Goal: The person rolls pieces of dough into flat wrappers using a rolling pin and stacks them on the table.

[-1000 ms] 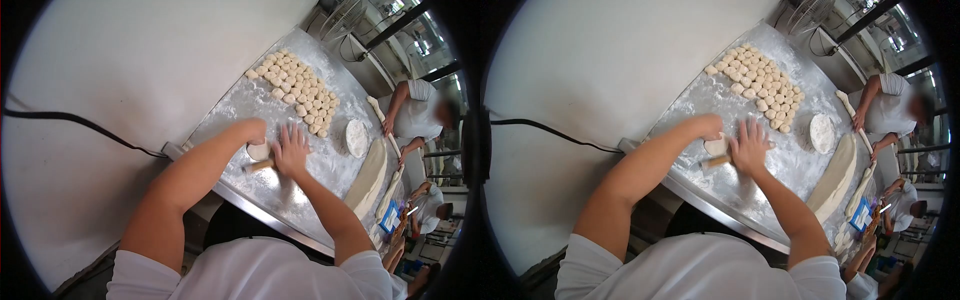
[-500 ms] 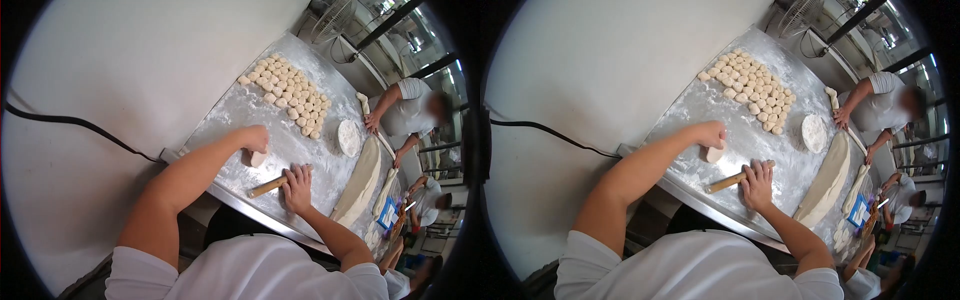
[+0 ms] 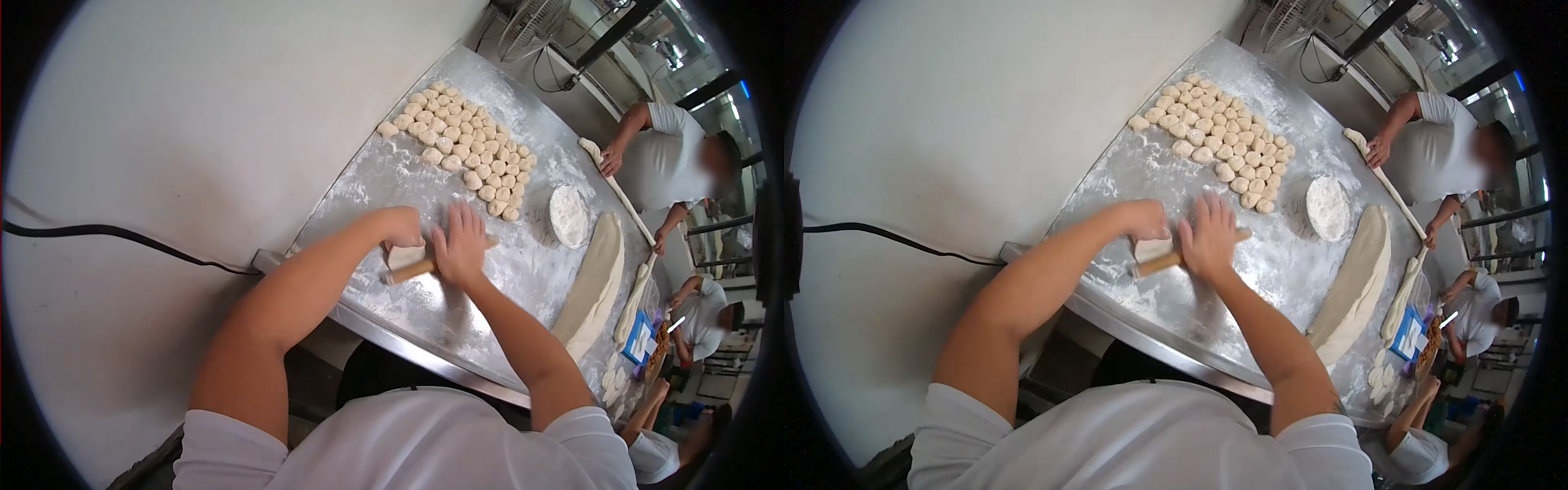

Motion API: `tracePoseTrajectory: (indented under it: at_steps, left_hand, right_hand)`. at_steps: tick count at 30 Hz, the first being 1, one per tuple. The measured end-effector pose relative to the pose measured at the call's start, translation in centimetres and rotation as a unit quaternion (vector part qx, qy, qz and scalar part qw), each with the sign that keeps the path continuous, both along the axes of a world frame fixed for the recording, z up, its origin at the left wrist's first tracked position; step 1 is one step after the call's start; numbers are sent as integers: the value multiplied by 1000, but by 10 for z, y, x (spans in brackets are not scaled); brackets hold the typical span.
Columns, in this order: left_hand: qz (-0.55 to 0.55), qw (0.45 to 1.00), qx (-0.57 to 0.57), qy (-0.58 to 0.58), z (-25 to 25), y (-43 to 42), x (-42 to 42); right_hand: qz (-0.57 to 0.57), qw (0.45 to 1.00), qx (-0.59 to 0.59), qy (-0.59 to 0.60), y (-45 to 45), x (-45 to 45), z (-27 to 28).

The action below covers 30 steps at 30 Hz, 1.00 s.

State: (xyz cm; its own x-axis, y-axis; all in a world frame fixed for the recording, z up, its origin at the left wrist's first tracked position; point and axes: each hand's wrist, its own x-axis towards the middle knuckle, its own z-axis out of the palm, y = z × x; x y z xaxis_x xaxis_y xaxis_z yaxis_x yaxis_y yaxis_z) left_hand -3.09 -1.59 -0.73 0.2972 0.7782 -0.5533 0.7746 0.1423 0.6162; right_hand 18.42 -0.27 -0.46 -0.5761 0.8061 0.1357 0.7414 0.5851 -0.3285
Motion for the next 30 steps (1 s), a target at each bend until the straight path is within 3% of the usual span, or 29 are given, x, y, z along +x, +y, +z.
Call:
tracePoseTrajectory:
  at_steps: [2, 5, 8, 10, 12, 14, 17, 20, 23, 26, 30]
  left_hand:
    - [109, 980, -96, -138, 23, -9, -3]
    - [80, 979, -151, -108, 9, -9, -10]
    - [49, 988, -148, -19, 39, -12, -7]
    - [46, 992, -120, 3, 46, -12, -3]
    - [34, 996, -60, 51, 44, -14, 1]
    - [13, 991, 42, 126, 48, -13, -1]
    - [35, 995, 71, 67, 5, -12, -10]
    - [-25, 997, 47, 55, 14, -8, -15]
    - [27, 990, -136, 36, 17, -7, -14]
    - [18, 991, -116, 62, 47, -10, -9]
    - [-53, 990, 62, 116, 35, -10, -6]
  right_hand:
    - [28, 997, -25, -64, -40, 61, 4]
    - [88, 990, -22, -111, -63, 117, 12]
    - [57, 992, -46, -105, -37, 72, 12]
    - [-5, 992, -4, -123, -5, 8, 8]
    - [-39, 995, 75, -48, 31, -43, -9]
    - [-33, 998, 58, 6, 36, -49, -8]
    - [-12, 1000, 14, 14, 3, -8, -1]
    - [63, 997, -10, -51, -58, 82, 1]
    - [86, 991, 4, -100, -61, 94, 5]
    - [15, 995, -10, -98, -21, 8, 12]
    - [-29, 998, 48, 12, 23, -63, -4]
